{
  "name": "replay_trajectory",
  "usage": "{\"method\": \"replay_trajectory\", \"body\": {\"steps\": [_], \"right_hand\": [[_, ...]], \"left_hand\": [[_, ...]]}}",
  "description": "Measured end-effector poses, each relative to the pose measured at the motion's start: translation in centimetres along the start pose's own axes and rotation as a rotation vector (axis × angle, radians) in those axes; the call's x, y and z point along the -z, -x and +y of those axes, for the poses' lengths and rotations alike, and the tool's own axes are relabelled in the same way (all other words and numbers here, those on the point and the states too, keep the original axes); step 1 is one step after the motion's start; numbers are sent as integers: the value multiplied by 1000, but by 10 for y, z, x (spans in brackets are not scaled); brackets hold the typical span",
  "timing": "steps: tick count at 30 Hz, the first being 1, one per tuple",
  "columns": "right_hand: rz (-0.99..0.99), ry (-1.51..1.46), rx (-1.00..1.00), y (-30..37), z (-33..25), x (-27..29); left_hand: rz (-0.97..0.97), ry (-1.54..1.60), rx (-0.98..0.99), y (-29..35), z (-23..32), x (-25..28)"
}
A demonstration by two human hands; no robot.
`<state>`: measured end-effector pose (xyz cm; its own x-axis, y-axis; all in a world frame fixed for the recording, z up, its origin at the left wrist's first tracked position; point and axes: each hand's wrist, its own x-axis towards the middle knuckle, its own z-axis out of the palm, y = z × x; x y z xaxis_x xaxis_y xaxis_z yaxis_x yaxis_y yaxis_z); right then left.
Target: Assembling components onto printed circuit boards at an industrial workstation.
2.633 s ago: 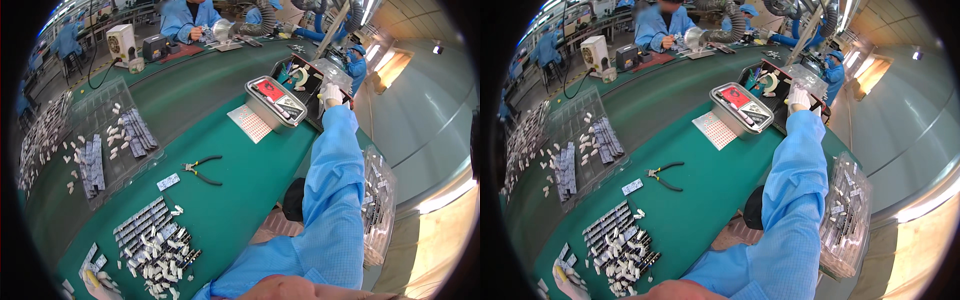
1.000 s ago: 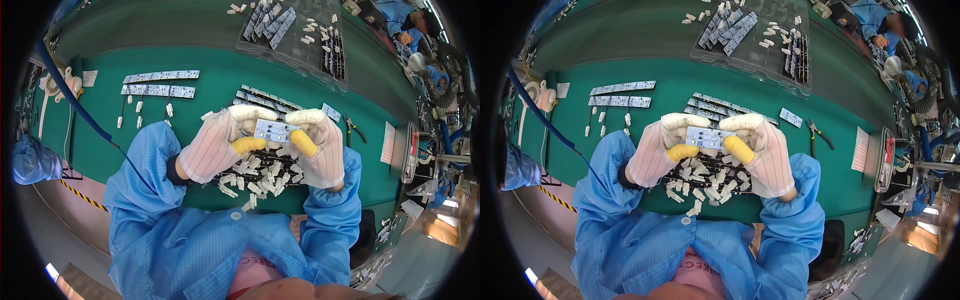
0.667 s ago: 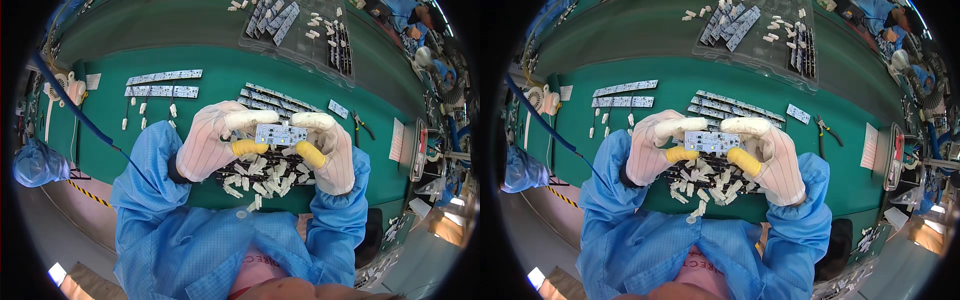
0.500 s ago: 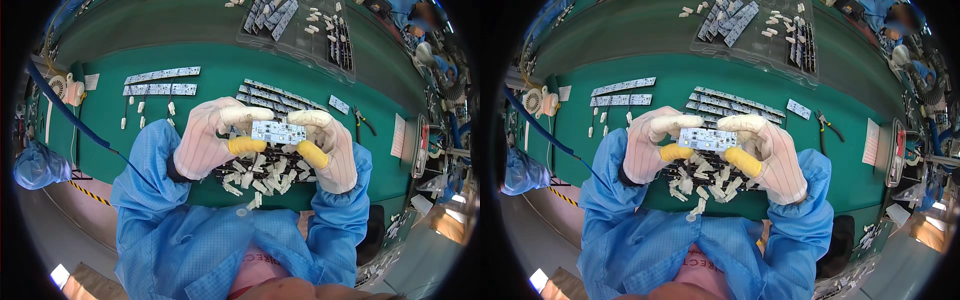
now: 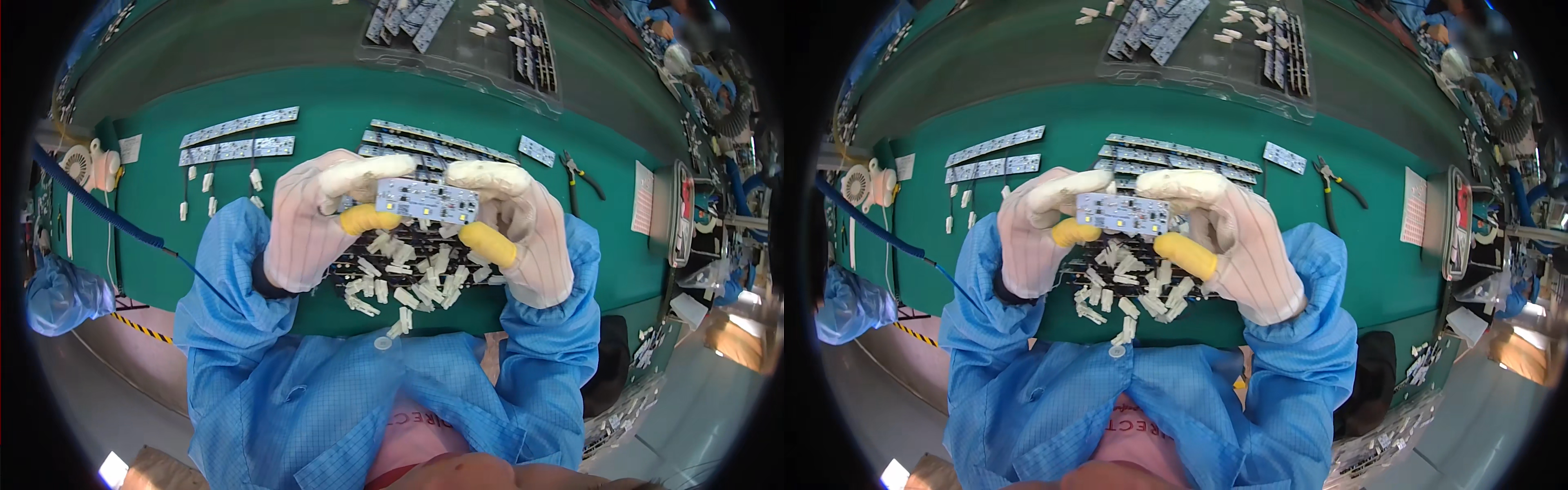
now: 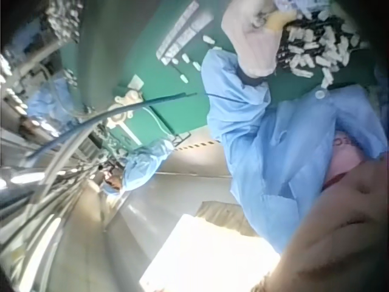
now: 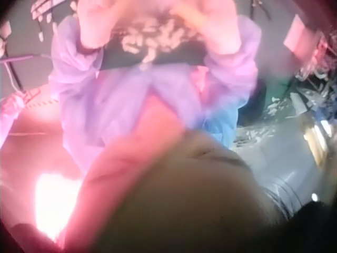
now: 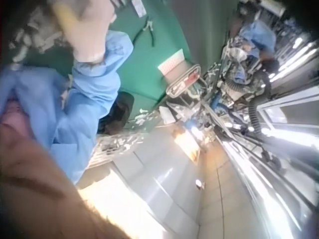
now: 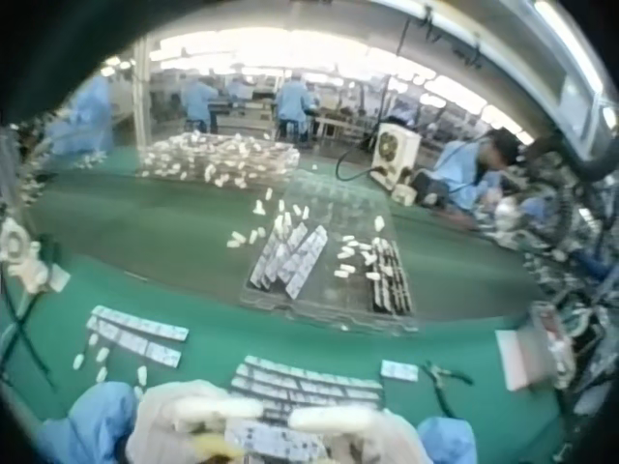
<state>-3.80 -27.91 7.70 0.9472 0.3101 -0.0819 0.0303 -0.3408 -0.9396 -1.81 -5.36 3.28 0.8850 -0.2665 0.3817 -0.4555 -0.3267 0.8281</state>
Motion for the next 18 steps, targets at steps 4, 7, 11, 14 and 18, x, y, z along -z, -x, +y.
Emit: {"method": "replay_trajectory", "body": {"steps": [4, 7, 11, 14, 18], "right_hand": [[0, -47, -60, 0, 5, -2], [37, -128, -23, 0, 13, -5], [43, -71, 9, 0, 11, -1], [-94, -197, -214, -2, -5, 5], [41, 289, 303, -4, 11, -3]], "left_hand": [[5, 81, -28, 4, -1, 1], [-26, 44, -34, 2, 0, 2], [-63, 158, 29, 5, 3, 2], [-142, 393, 443, 5, 14, 6], [-505, -213, 195, 3, -6, 20]]}}
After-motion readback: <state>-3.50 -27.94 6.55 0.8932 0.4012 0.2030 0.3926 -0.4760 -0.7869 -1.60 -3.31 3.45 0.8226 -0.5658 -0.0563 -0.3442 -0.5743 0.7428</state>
